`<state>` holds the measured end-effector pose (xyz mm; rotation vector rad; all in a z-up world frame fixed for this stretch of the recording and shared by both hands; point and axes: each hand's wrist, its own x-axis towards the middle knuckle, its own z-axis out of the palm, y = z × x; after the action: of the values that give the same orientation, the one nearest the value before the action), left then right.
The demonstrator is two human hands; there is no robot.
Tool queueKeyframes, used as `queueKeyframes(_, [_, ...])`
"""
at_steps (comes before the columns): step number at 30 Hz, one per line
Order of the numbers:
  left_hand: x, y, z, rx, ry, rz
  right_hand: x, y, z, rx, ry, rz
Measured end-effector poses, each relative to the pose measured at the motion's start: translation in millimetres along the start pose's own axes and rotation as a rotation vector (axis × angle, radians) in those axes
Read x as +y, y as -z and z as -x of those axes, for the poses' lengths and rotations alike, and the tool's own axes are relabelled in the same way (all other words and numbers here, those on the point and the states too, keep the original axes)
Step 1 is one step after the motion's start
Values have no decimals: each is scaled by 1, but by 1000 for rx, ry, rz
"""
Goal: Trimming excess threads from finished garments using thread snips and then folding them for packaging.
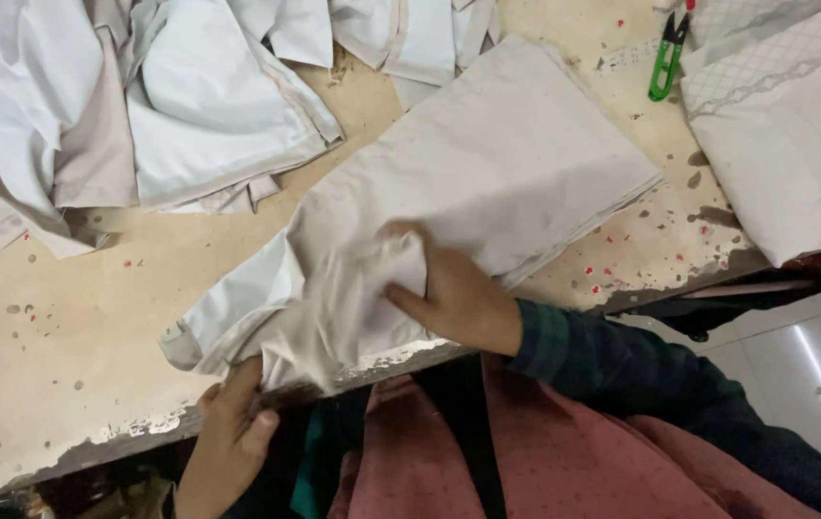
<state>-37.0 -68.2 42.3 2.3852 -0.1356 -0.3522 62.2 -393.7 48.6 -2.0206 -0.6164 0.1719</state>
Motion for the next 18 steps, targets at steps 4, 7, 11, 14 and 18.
queueKeyframes(4, [17,-6,1,212,159,-371,16,-13,8,631,419,453])
queueKeyframes(7, [-8,-8,4,360,19,-531,-28,-10,19,103,528,535])
queueKeyframes(11, [110,15,-7,485,265,-549,-2,-37,24,71,482,660])
queueKeyframes(14, [164,18,-43,554,-302,-580,-2,-26,36,32,464,319])
queueKeyframes(18, [195,-11,-135,-5,-899,-173,15,20,64,-267,187,-305])
